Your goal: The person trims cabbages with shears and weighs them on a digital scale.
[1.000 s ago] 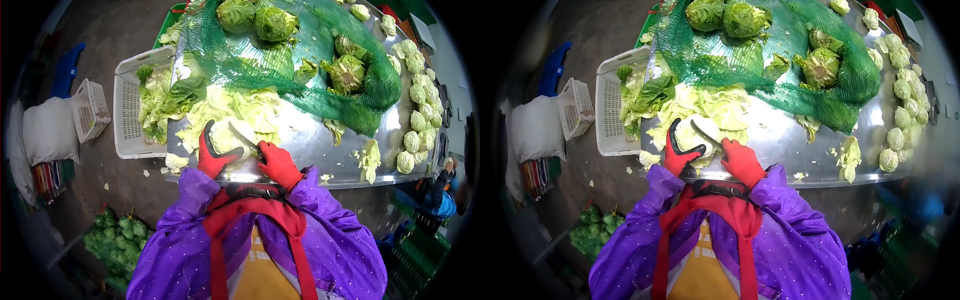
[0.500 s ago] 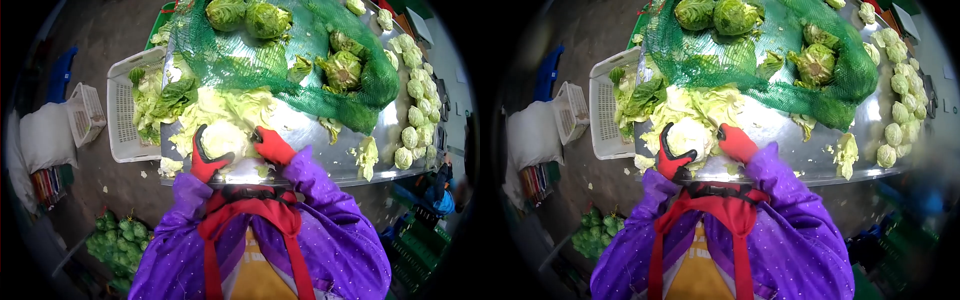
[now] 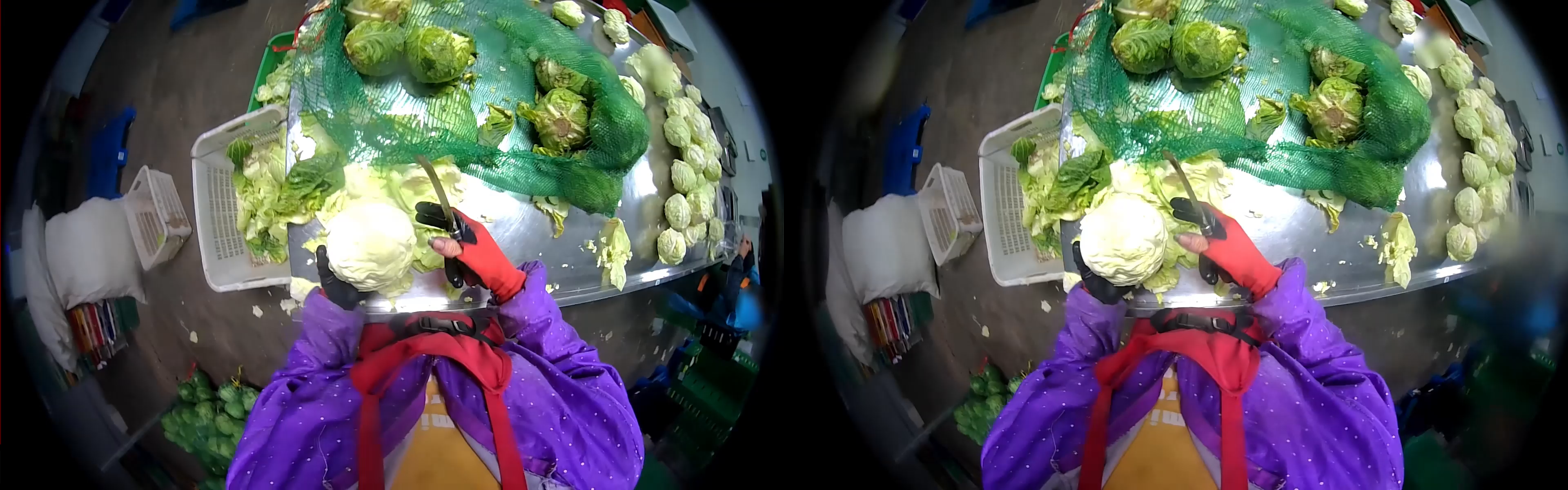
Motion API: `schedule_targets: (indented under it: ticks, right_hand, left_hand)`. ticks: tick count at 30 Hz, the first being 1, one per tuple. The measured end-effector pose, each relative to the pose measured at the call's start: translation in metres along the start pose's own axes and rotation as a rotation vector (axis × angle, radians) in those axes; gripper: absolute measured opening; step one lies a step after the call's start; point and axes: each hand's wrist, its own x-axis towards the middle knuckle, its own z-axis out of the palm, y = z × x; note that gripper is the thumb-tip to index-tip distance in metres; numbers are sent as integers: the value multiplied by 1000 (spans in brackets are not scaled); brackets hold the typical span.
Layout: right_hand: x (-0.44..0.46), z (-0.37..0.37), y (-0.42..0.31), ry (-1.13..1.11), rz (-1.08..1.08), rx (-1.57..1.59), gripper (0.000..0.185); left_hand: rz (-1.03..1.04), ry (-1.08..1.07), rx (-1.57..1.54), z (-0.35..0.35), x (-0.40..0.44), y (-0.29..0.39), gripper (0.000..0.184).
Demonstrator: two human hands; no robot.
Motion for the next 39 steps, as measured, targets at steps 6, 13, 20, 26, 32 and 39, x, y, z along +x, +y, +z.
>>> schedule_targets:
  ticks: [6,13,20,26,32,39]
  right_hand:
    - [-5,5,-15,39,-370,-115,74]
    - [-28,-54,-17,234,13,156,54]
    - [-85,-135,13,191,-68,94,75]
    - [-163,-238,83,146,-306,740,51]
    - [-222,-350,127,470,-374,1072,41]
    - [-229,-443,112,571,-430,1031,18]
  left_hand:
    - [240,-287,1595,46,55,-19,53]
    - [-527,-107,-146,126,54,-58,68]
    - [-430,-75,207,130,82,-139,73]
    - [-649,-188,844,188,115,-249,76]
    - [-707,-204,1065,184,170,-372,68]
    - [-701,-188,1147,191,188,-379,63]
